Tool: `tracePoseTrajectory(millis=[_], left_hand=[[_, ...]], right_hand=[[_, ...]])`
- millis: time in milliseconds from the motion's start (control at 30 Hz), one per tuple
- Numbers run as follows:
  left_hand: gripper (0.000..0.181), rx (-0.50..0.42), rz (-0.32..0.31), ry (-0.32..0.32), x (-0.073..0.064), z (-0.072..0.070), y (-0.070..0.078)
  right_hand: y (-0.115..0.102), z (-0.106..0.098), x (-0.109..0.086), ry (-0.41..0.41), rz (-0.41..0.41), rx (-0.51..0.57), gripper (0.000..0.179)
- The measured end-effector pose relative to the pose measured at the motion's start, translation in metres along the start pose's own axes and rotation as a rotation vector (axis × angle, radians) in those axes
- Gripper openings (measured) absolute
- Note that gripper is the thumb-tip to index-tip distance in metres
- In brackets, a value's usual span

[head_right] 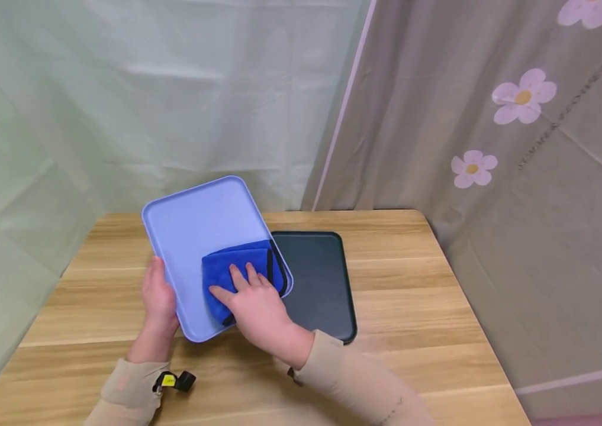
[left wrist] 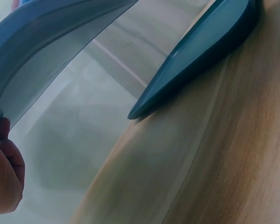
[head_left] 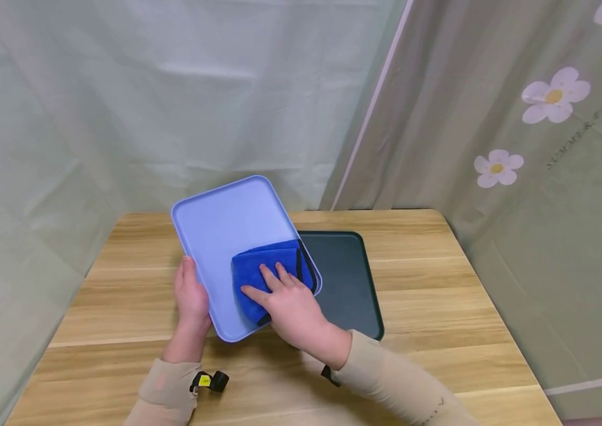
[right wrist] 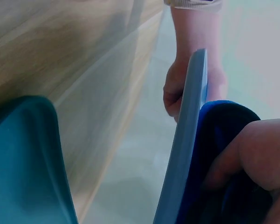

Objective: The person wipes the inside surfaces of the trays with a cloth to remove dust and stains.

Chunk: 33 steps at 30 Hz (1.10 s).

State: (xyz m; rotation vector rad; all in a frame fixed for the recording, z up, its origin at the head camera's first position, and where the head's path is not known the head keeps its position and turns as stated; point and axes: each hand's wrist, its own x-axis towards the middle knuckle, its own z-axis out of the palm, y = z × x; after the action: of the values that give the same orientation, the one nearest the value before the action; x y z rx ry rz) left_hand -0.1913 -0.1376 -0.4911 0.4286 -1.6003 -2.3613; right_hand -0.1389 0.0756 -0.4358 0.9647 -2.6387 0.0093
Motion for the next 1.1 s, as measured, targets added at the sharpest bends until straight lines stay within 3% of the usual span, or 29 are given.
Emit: tracePoseTrajectory(millis=[300,667,1100], left_hand=[[0.051,-0.112,0.031,-0.005,0.000,0.002,-0.001],[0.048,-0.118,0.048,-0.005,0.000,0.001,-0.004],[0.054,-0.090,0.010,-0.023,-0.003,0.002,0.000]], right_hand=[[-0.011,0.000,0.004,0.022,-0.060,-0.023,0.057],[-0.016,0.002,0.005,0.000,-0.077,-0.026,0.059],[-0.026,-0.003,0.009,-0.040,-0.165,-0.016,0.059]])
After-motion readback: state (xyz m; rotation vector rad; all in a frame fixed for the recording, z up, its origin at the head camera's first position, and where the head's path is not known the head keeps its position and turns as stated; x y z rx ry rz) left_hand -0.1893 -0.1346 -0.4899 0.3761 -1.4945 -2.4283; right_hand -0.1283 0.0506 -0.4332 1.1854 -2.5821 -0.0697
